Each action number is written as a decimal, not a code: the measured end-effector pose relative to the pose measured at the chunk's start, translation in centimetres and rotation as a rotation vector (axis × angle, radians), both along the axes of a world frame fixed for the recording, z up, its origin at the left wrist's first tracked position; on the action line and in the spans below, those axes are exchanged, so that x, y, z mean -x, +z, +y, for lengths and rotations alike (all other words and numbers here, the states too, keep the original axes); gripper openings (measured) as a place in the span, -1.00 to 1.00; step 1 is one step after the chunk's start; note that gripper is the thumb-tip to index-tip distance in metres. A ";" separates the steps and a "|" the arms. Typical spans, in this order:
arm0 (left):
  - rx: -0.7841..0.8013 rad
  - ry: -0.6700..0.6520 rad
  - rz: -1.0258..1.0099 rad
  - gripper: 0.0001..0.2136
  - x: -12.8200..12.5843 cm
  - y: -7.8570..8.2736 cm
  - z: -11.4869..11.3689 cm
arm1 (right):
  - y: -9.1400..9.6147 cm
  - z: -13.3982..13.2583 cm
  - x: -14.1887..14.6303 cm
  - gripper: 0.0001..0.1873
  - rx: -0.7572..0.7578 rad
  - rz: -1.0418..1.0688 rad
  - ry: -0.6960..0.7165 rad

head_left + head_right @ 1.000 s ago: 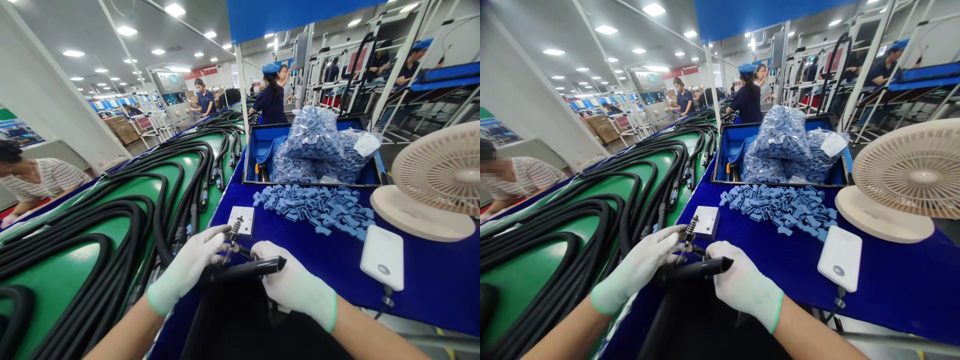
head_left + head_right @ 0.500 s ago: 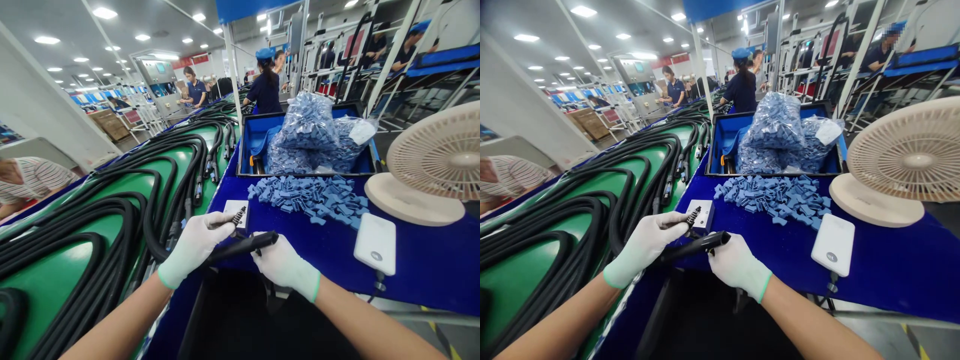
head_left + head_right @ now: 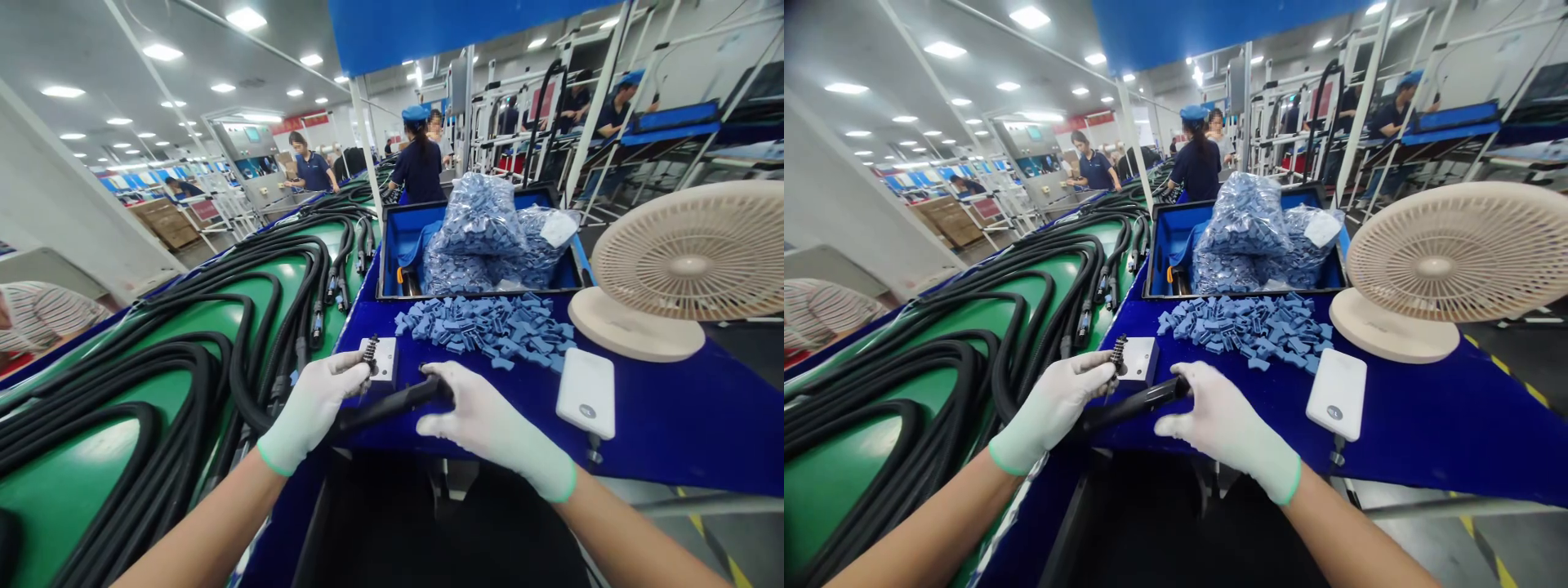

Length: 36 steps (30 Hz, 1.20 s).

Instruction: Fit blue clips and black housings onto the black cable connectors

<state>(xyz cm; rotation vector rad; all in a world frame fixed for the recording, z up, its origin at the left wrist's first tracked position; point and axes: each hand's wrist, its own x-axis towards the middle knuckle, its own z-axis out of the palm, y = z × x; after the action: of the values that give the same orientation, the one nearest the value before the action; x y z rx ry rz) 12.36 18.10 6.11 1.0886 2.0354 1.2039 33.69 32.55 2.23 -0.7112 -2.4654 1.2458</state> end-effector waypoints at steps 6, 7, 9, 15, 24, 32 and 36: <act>0.016 -0.081 0.083 -0.67 -2.0 -0.5 -0.7 | -0.8 -2.0 1.3 -0.56 0.870 0.149 -0.043; 0.043 -0.112 0.105 -0.69 -2.3 -0.6 -0.9 | -1.2 -2.2 1.6 -0.60 0.912 0.177 -0.066; 0.102 -0.215 0.133 -0.70 -2.7 -0.7 -1.4 | -1.9 -2.6 1.9 -0.64 0.896 0.215 -0.100; 0.133 -0.418 0.211 -0.74 -2.9 -0.9 -2.6 | -2.4 -3.9 1.2 -0.34 0.696 0.255 -0.002; 0.055 -0.383 0.343 -0.77 -5.0 -3.8 -3.9 | -3.1 -5.1 1.5 -0.08 0.789 0.273 0.123; 0.043 -0.324 0.050 -0.37 -3.4 -4.4 -2.4 | -2.7 -4.8 1.4 -0.06 0.733 0.313 0.150; 0.116 -0.159 0.034 -0.06 -3.1 -4.4 -1.5 | -2.0 -4.4 1.3 -0.08 0.689 0.299 0.115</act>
<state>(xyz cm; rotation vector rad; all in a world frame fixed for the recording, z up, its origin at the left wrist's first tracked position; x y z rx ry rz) 15.42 16.61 1.72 1.1969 1.9754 0.9825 32.35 28.12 0.22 -0.4778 -1.8432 2.1044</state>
